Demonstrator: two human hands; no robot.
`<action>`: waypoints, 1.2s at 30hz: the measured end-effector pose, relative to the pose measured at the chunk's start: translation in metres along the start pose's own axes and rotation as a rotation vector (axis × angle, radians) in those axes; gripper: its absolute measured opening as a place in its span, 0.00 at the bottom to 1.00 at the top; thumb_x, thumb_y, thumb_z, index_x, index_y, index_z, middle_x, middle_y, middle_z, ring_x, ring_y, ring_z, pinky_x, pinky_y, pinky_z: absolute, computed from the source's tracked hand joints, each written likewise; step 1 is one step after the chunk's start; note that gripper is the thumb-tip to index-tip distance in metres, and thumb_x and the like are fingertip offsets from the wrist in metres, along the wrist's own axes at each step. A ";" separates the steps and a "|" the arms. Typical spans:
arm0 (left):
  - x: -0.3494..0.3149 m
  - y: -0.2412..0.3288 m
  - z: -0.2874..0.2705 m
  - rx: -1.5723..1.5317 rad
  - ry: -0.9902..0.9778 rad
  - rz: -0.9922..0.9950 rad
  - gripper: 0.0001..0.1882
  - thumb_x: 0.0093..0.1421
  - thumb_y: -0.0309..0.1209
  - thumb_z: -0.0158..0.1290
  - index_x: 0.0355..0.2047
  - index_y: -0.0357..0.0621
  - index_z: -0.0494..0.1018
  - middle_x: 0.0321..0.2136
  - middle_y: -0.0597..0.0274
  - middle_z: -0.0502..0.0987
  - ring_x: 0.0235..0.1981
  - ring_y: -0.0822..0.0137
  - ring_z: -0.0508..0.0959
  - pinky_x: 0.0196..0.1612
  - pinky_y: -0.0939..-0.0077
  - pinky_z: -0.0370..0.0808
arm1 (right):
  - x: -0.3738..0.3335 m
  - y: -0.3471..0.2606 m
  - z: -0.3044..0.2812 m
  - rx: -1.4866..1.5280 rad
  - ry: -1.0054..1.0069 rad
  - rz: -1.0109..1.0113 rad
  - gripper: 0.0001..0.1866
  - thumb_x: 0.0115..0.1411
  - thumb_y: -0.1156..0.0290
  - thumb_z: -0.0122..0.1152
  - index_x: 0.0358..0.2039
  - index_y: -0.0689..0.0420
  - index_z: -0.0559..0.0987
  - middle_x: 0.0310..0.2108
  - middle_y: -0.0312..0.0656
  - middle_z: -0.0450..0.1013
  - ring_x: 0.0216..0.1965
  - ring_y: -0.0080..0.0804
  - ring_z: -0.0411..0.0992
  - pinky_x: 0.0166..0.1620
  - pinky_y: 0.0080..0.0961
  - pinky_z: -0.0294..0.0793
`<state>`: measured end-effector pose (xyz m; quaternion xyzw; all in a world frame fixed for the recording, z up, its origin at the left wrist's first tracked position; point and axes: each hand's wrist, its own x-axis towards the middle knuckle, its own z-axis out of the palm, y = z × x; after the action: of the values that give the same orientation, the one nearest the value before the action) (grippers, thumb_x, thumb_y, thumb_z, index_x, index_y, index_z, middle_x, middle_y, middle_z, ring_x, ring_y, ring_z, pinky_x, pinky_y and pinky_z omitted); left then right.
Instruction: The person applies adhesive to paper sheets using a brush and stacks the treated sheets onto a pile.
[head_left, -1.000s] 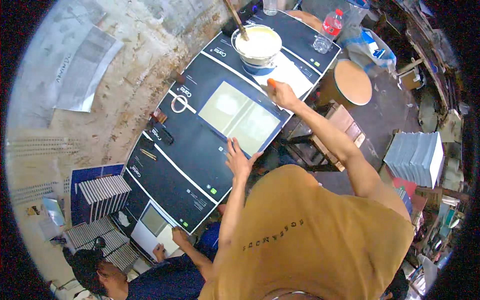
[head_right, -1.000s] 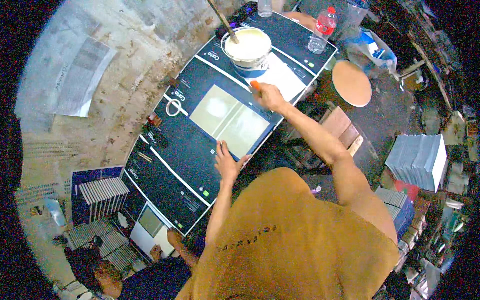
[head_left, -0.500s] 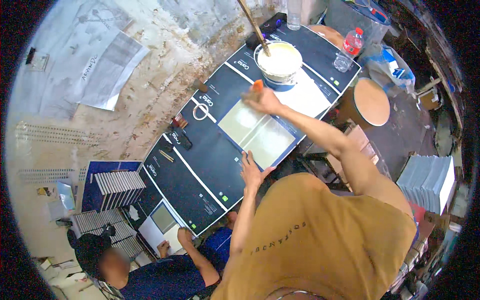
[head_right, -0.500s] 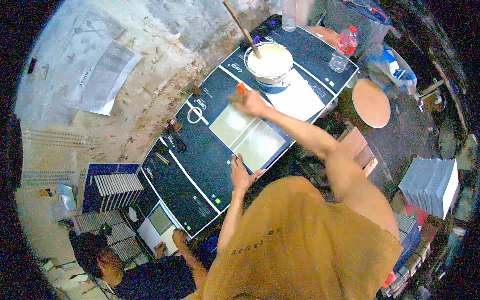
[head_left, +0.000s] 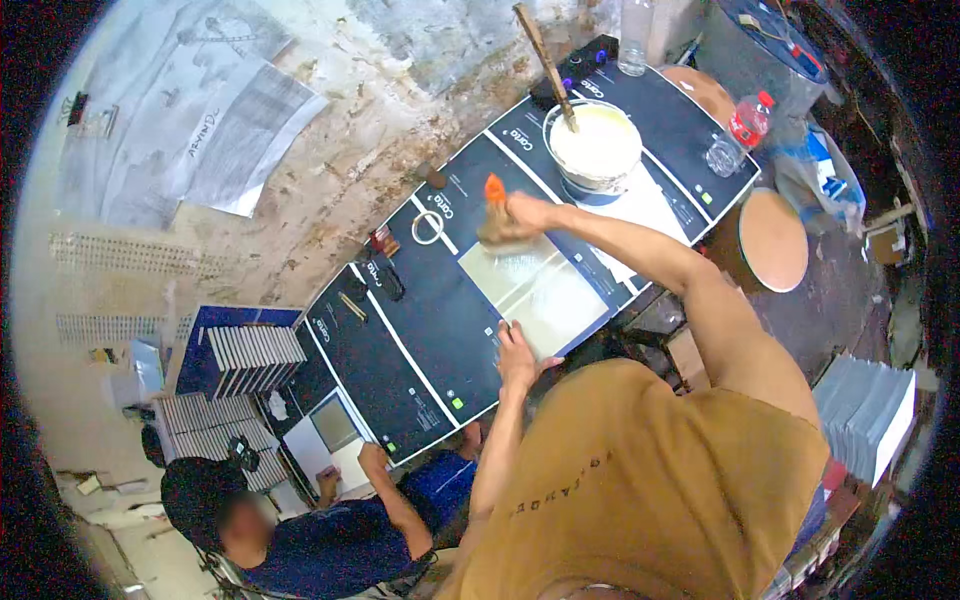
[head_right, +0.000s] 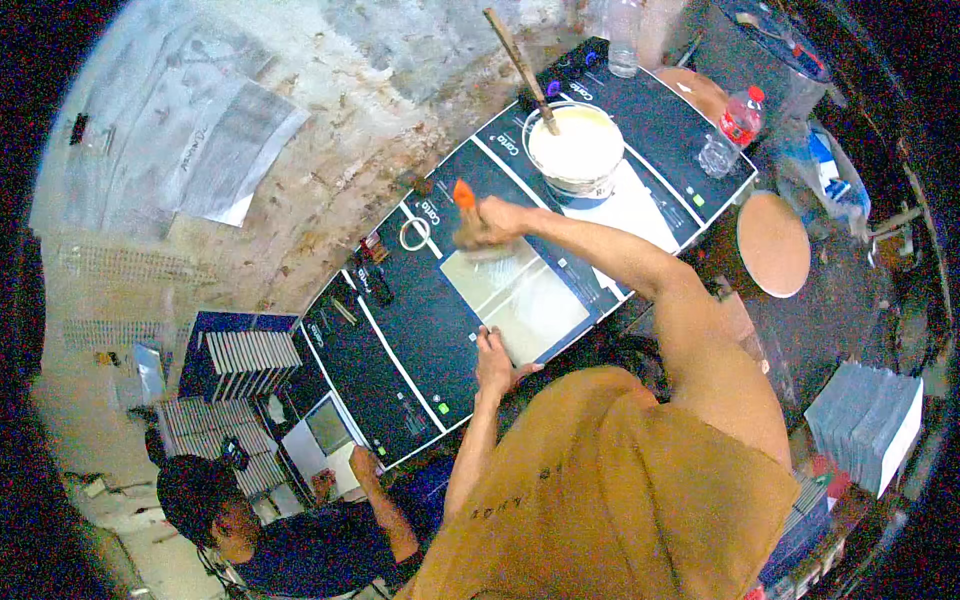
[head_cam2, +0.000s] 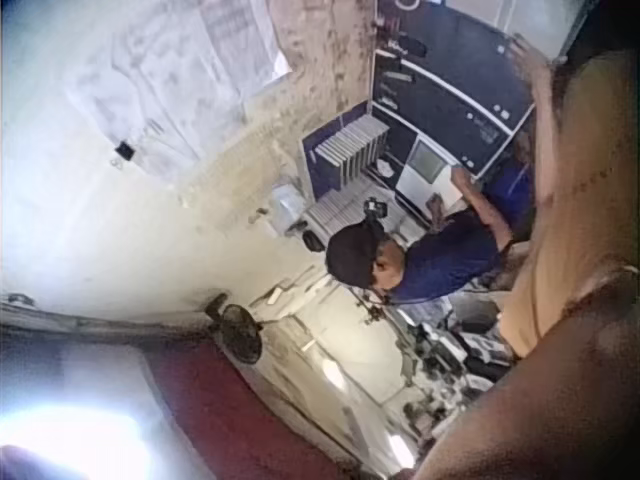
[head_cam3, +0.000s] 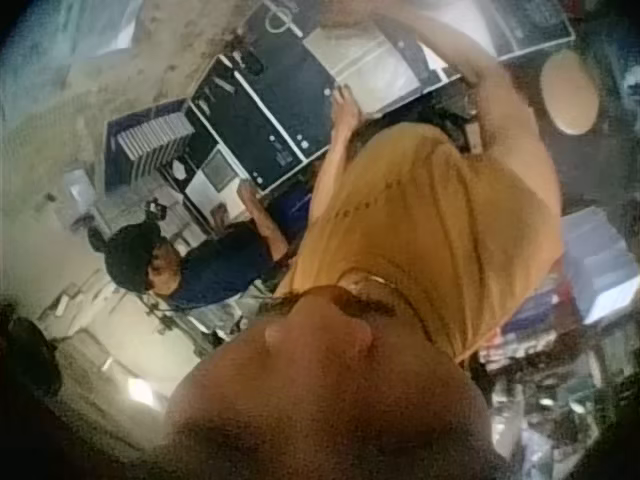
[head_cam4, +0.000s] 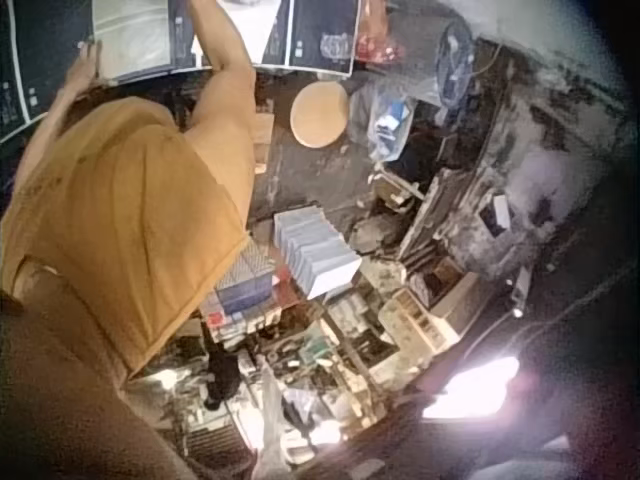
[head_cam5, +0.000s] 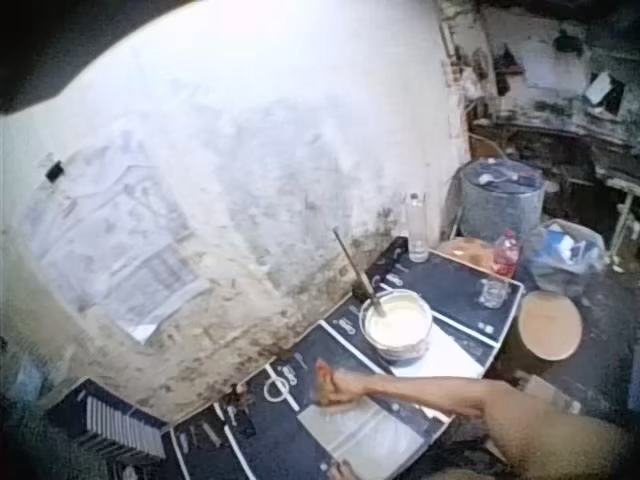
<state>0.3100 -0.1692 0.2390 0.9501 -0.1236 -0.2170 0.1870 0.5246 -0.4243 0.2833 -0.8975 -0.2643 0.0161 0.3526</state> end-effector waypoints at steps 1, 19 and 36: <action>0.002 0.006 -0.002 -0.007 -0.008 -0.006 0.69 0.33 0.51 0.77 0.69 0.39 0.48 0.71 0.41 0.45 0.67 0.39 0.60 0.59 0.34 0.67 | -0.002 0.005 0.002 -0.026 -0.083 -0.038 0.18 0.60 0.55 0.61 0.24 0.58 0.79 0.24 0.56 0.76 0.28 0.53 0.77 0.33 0.46 0.72; 0.002 0.025 -0.012 -0.031 -0.092 -0.232 0.67 0.34 0.42 0.78 0.71 0.46 0.48 0.74 0.55 0.41 0.61 0.41 0.68 0.56 0.40 0.73 | 0.133 0.006 0.011 -0.088 -0.013 -0.276 0.14 0.57 0.60 0.65 0.24 0.57 0.79 0.27 0.53 0.79 0.28 0.48 0.78 0.30 0.40 0.75; -0.003 0.028 -0.010 -0.086 -0.076 -0.322 0.66 0.33 0.39 0.78 0.70 0.51 0.50 0.74 0.61 0.42 0.62 0.42 0.67 0.57 0.38 0.72 | 0.095 -0.020 0.026 0.039 -0.577 -0.282 0.21 0.59 0.47 0.63 0.33 0.53 0.84 0.31 0.53 0.80 0.29 0.47 0.79 0.35 0.43 0.77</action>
<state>0.3078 -0.1902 0.2596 0.9399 0.0327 -0.2849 0.1854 0.5919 -0.3497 0.2918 -0.8035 -0.4748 0.2262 0.2790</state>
